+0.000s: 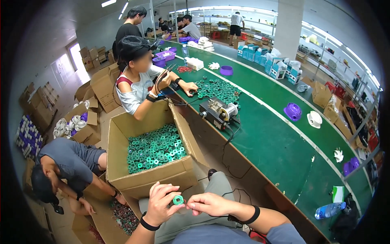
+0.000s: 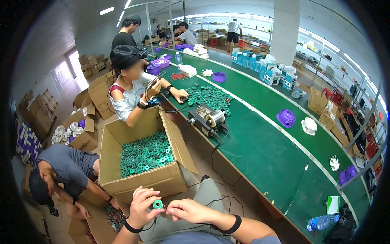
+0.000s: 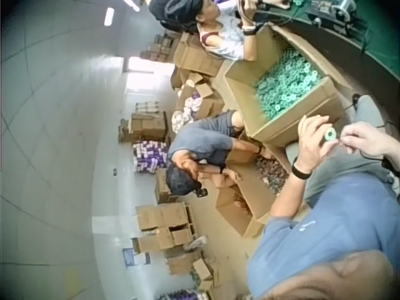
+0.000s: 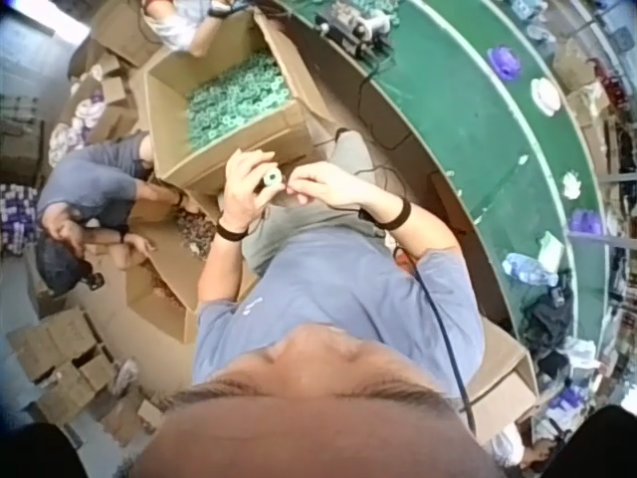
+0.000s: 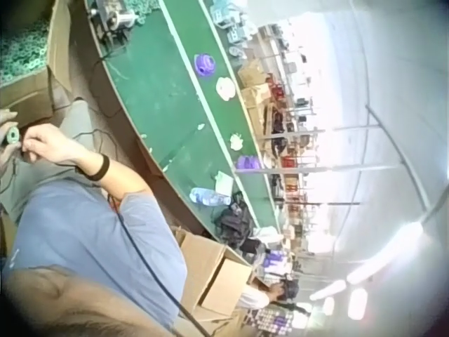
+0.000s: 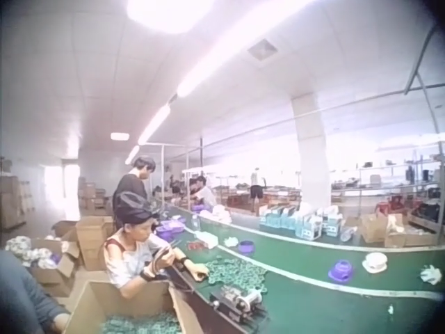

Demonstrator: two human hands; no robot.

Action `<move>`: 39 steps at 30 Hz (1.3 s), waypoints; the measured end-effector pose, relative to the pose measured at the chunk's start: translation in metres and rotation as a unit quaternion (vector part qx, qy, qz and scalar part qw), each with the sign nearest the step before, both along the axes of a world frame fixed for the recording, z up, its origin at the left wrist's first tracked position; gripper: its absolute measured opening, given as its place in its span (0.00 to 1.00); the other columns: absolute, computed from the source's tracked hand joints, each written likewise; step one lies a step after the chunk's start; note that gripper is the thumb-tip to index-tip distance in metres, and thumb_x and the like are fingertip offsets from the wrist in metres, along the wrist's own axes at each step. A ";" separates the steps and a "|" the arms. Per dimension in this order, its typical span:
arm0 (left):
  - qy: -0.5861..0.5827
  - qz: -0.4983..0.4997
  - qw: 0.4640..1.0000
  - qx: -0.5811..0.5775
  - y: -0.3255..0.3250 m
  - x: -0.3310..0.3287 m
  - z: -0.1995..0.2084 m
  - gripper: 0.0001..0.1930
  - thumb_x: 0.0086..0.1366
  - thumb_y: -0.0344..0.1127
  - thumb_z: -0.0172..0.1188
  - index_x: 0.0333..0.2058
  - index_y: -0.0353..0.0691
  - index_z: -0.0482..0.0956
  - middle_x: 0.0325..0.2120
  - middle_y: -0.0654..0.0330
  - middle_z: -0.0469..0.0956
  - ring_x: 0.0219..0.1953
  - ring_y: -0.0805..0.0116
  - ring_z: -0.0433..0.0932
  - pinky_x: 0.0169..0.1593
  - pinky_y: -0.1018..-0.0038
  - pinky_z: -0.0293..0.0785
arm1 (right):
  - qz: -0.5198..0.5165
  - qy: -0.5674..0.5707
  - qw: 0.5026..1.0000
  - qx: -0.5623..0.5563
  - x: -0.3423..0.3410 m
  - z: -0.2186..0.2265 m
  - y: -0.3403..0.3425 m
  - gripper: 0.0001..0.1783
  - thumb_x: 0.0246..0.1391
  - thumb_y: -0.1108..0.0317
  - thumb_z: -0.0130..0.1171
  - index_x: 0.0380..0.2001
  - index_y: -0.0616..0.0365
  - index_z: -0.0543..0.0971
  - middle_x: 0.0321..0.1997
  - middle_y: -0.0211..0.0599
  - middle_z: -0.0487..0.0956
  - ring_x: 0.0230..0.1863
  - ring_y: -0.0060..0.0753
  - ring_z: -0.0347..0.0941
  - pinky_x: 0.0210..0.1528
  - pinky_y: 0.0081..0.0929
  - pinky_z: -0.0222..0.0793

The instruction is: The person picks up a green component from a box, threads a wire through its center, and places the assembly into a separate cardboard box.

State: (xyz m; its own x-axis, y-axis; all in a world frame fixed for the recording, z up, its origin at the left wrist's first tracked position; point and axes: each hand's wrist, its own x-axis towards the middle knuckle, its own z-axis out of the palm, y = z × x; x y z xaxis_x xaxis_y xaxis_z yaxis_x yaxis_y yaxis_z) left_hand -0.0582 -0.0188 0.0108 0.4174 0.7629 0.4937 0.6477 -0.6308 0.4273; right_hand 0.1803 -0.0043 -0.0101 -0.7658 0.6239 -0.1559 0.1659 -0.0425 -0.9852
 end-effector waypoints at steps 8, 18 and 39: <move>-0.097 0.042 0.991 -0.086 0.011 -0.014 -0.026 0.21 0.46 0.43 0.77 0.37 0.40 0.85 0.36 0.58 0.84 0.44 0.55 0.81 0.58 0.54 0.70 | -0.015 -0.038 0.998 0.040 -0.018 -0.003 0.035 0.10 0.67 0.65 0.51 0.40 0.60 0.77 0.30 0.34 0.81 0.32 0.27 0.78 0.37 0.30 0.74; -0.102 0.070 0.987 -0.100 0.014 -0.024 -0.036 0.17 0.48 0.44 0.76 0.36 0.43 0.87 0.34 0.58 0.85 0.48 0.56 0.81 0.61 0.55 0.67 | -0.058 -0.068 0.970 0.226 -0.034 0.005 0.035 0.11 0.61 0.64 0.52 0.37 0.59 0.80 0.32 0.49 0.82 0.37 0.54 0.81 0.41 0.44 0.76; -0.146 0.041 0.985 -0.078 0.009 -0.017 -0.003 0.10 0.50 0.34 0.71 0.31 0.41 0.84 0.33 0.60 0.84 0.47 0.50 0.80 0.58 0.55 0.69 | -0.040 -0.081 0.950 0.300 -0.042 0.006 0.044 0.08 0.62 0.67 0.52 0.37 0.58 0.78 0.29 0.46 0.82 0.32 0.54 0.80 0.36 0.44 0.75</move>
